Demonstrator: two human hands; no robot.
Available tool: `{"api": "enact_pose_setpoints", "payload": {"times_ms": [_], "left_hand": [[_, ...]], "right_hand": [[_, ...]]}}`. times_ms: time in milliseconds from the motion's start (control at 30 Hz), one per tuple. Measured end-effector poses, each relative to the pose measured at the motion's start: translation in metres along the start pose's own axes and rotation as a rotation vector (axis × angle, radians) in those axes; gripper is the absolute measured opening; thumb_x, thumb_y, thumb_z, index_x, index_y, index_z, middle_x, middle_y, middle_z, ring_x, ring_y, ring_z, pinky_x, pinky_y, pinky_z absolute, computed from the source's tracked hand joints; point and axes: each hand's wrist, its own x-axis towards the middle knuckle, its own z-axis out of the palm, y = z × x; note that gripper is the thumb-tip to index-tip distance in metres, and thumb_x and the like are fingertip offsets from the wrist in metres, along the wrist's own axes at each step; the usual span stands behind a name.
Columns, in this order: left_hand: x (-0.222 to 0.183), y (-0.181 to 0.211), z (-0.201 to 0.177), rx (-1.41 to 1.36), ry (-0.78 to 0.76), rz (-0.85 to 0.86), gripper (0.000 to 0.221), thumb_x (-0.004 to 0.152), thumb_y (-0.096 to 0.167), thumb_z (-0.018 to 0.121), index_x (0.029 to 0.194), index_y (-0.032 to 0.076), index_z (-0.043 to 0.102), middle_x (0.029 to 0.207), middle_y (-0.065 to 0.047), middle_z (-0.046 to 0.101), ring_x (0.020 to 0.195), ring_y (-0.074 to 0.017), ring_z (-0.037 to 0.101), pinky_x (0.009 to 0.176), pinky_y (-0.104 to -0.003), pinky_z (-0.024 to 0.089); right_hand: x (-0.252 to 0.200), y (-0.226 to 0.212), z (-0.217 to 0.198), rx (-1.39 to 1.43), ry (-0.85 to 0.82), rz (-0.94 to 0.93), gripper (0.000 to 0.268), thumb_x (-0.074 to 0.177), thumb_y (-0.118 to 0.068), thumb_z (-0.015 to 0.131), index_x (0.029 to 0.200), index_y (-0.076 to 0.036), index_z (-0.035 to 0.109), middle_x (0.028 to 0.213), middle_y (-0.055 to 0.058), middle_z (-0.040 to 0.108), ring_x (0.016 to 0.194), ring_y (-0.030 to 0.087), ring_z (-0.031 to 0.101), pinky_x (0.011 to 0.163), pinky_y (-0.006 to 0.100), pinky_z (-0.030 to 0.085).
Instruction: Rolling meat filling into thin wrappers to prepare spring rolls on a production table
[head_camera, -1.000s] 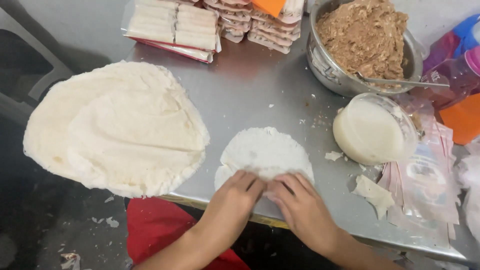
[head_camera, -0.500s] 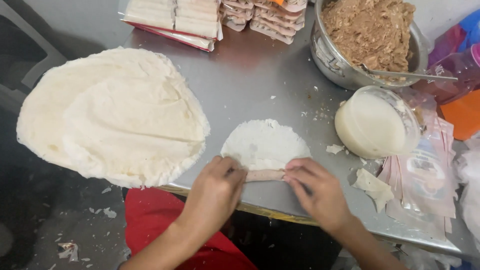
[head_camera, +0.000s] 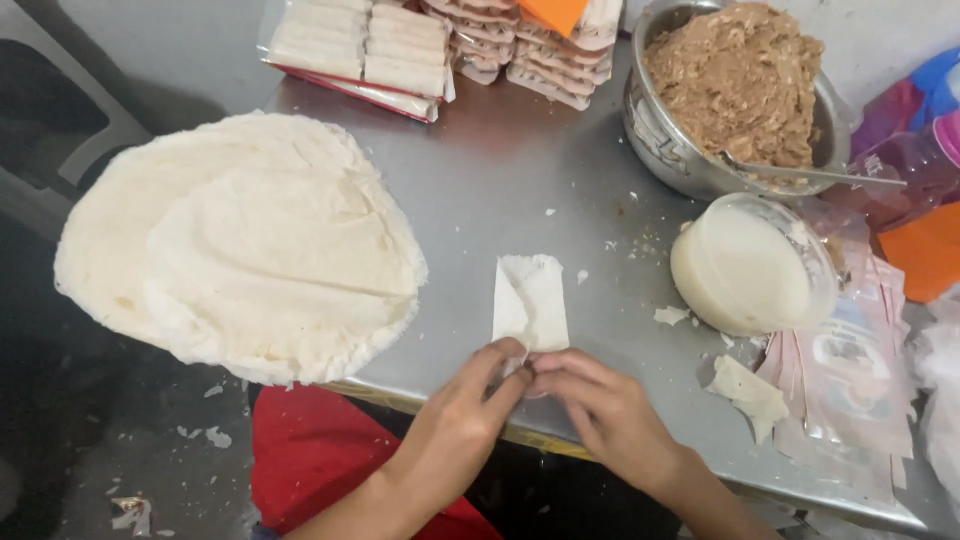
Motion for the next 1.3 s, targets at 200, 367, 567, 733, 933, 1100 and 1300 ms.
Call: {"api": "enact_pose_setpoints", "payload": {"times_ms": [200, 367, 567, 733, 933, 1100, 1300], "left_hand": [[0.02, 0.003, 0.005, 0.109, -0.018, 0.038, 0.047, 0.097, 0.011, 0.063, 0.136, -0.013, 0.052, 0.142, -0.031, 0.05, 0.119, -0.044, 0.061, 0.098, -0.045, 0.055], [0.036, -0.017, 0.024, 0.296, -0.012, 0.03, 0.016, 0.075, -0.007, 0.075, 0.091, -0.003, 0.072, 0.089, -0.014, 0.061, 0.087, -0.0302, 0.053, 0.078, -0.04, 0.048], [0.076, -0.018, -0.012, 0.326, 0.048, -0.094, 0.008, 0.08, -0.004, 0.075, 0.086, -0.002, 0.08, 0.085, -0.019, 0.067, 0.081, -0.0307, 0.067, 0.071, -0.033, 0.057], [0.058, 0.005, -0.034, 0.173, 0.061, -0.08, 0.021, 0.087, -0.008, 0.066, 0.108, -0.007, 0.067, 0.094, -0.025, 0.066, 0.088, -0.0408, 0.072, 0.072, -0.043, 0.063], [0.065, -0.027, -0.036, 0.078, -0.046, -0.112, 0.008, 0.085, 0.002, 0.073, 0.093, 0.001, 0.074, 0.092, -0.019, 0.072, 0.095, -0.0384, 0.072, 0.081, -0.042, 0.06], [0.093, -0.039, -0.023, 0.378, 0.063, -0.093, 0.003, 0.078, -0.002, 0.08, 0.081, -0.001, 0.079, 0.08, -0.018, 0.071, 0.077, -0.0276, 0.071, 0.071, -0.028, 0.06], [0.075, -0.026, -0.012, 0.472, 0.043, 0.009, 0.02, 0.089, 0.007, 0.074, 0.103, -0.004, 0.065, 0.091, -0.018, 0.066, 0.084, -0.0306, 0.072, 0.074, -0.035, 0.061]], "right_hand": [[0.024, 0.005, -0.011, 0.325, 0.156, 0.284, 0.014, 0.085, 0.006, 0.072, 0.088, -0.006, 0.065, 0.119, 0.013, 0.06, 0.089, 0.015, 0.071, 0.083, 0.027, 0.068], [0.031, 0.015, -0.024, 0.154, -0.01, 0.103, 0.023, 0.08, -0.031, 0.084, 0.088, -0.016, 0.068, 0.091, -0.001, 0.07, 0.082, 0.013, 0.068, 0.077, 0.026, 0.052], [0.062, 0.026, -0.014, -0.16, 0.102, 0.191, 0.004, 0.09, -0.011, 0.074, 0.087, -0.011, 0.077, 0.084, 0.006, 0.078, 0.08, 0.023, 0.075, 0.072, 0.033, 0.058], [0.034, 0.033, 0.0, -0.317, 0.145, 0.228, 0.012, 0.095, -0.026, 0.069, 0.097, -0.014, 0.07, 0.1, 0.002, 0.075, 0.087, 0.024, 0.074, 0.075, 0.037, 0.061], [0.051, 0.031, -0.024, -0.128, 0.063, 0.289, 0.011, 0.093, -0.023, 0.07, 0.095, -0.015, 0.076, 0.092, 0.005, 0.077, 0.09, 0.027, 0.074, 0.08, 0.04, 0.058], [0.073, 0.057, -0.014, -0.212, 0.162, 0.18, 0.009, 0.094, -0.017, 0.073, 0.09, -0.015, 0.081, 0.084, 0.003, 0.078, 0.085, 0.023, 0.071, 0.082, 0.031, 0.054], [0.052, 0.052, -0.003, -0.355, 0.201, 0.19, 0.012, 0.101, -0.019, 0.062, 0.098, -0.014, 0.072, 0.095, -0.001, 0.073, 0.09, 0.02, 0.071, 0.081, 0.032, 0.058]]}}
